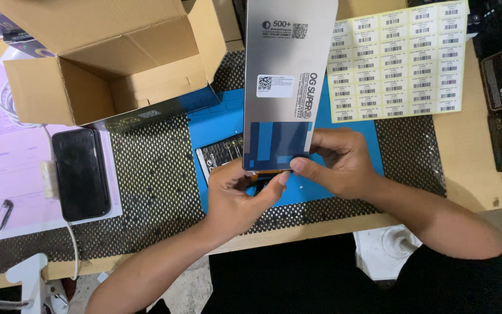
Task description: The person removes a phone screen from a plastic sleeve, applies a barcode sticker to its back, and writes on the sticker with a pen. They then place the screen into a box and stack it with other boxes. The process is repeated for a second screen.
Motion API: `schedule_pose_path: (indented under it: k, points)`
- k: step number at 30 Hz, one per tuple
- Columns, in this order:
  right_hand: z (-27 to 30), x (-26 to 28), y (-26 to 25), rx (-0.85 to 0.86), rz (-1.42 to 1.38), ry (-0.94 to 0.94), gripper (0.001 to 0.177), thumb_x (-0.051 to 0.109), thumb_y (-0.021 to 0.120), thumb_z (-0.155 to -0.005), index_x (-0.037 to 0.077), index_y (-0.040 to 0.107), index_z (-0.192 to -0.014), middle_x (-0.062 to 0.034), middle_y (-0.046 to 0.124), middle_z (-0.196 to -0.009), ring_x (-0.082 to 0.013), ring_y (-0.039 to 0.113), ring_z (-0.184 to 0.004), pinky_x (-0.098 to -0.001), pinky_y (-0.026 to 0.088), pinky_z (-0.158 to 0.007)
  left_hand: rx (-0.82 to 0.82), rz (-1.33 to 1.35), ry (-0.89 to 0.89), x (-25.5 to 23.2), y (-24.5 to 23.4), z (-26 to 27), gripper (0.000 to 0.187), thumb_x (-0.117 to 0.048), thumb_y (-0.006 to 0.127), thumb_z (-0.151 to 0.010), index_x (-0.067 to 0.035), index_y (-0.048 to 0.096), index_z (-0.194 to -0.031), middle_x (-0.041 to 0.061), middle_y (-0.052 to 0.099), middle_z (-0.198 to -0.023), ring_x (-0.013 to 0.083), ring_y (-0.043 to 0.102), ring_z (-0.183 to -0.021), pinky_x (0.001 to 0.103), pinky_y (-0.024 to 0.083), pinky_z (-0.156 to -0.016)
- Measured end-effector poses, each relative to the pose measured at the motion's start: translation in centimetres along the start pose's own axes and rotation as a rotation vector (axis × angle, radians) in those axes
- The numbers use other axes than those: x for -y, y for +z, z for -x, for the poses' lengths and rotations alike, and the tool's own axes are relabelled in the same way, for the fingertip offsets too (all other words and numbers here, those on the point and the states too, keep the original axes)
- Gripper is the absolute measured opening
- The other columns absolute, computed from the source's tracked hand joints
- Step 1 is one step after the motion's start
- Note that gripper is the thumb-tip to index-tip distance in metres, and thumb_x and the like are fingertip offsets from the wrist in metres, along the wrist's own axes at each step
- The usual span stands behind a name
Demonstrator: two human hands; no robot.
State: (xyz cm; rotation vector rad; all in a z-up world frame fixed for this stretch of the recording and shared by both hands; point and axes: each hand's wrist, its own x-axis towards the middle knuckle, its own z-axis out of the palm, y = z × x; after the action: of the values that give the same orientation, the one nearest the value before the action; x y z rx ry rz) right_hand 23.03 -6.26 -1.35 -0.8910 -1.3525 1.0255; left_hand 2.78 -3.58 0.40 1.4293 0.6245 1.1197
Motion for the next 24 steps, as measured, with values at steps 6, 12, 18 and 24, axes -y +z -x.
schedule_pose_path:
  k: [6, 12, 18, 24]
  points:
    - [-0.2, 0.2, -0.6, -0.004, 0.028, -0.028, 0.024, 0.005, 0.074, -0.090, -0.009, 0.074, -0.109, -0.0205, 0.079, -0.085, -0.0217, 0.075, -0.082, -0.0395, 0.065, -0.069, -0.011, 0.033, -0.073, -0.4, 0.7, 0.2, 0.018, -0.004, 0.079, -0.087, 0.004, 0.077, -0.103, 0.018, 0.080, -0.083, 0.0223, 0.077, -0.081, 0.030, 0.062, -0.058]
    - [0.0, -0.4, -2.5, -0.112, 0.081, -0.049, 0.022, 0.002, 0.072, -0.091, -0.011, 0.072, -0.109, -0.0204, 0.078, -0.083, -0.0204, 0.074, -0.072, -0.0348, 0.065, -0.064, 0.098, 0.127, -0.220, -0.2, 0.4, 0.7, 0.018, -0.005, 0.057, -0.102, 0.006, 0.070, -0.108, 0.018, 0.078, -0.082, 0.0216, 0.076, -0.070, 0.027, 0.061, -0.053]
    - [-1.1, -0.4, -4.5, -0.213, 0.075, -0.061, 0.021, 0.004, 0.065, -0.097, -0.013, 0.067, -0.110, -0.0189, 0.071, -0.078, -0.0183, 0.068, -0.064, -0.0325, 0.064, -0.059, 0.143, 0.088, -0.171, -0.2, 0.5, 0.6, 0.023, 0.000, 0.063, -0.097, 0.008, 0.066, -0.119, 0.021, 0.077, -0.085, 0.0280, 0.079, -0.073, 0.037, 0.066, -0.063]
    - [-2.2, 0.3, -4.8, -0.327, 0.086, -0.123, 0.021, 0.006, 0.060, -0.101, -0.012, 0.065, -0.110, -0.0205, 0.066, -0.075, -0.0167, 0.063, -0.057, -0.0290, 0.060, -0.054, 0.192, 0.028, -0.144, -0.8, 0.2, 0.8, 0.035, 0.000, 0.065, -0.095, 0.009, 0.053, -0.127, 0.020, 0.075, -0.081, 0.0295, 0.079, -0.067, 0.041, 0.067, -0.063]
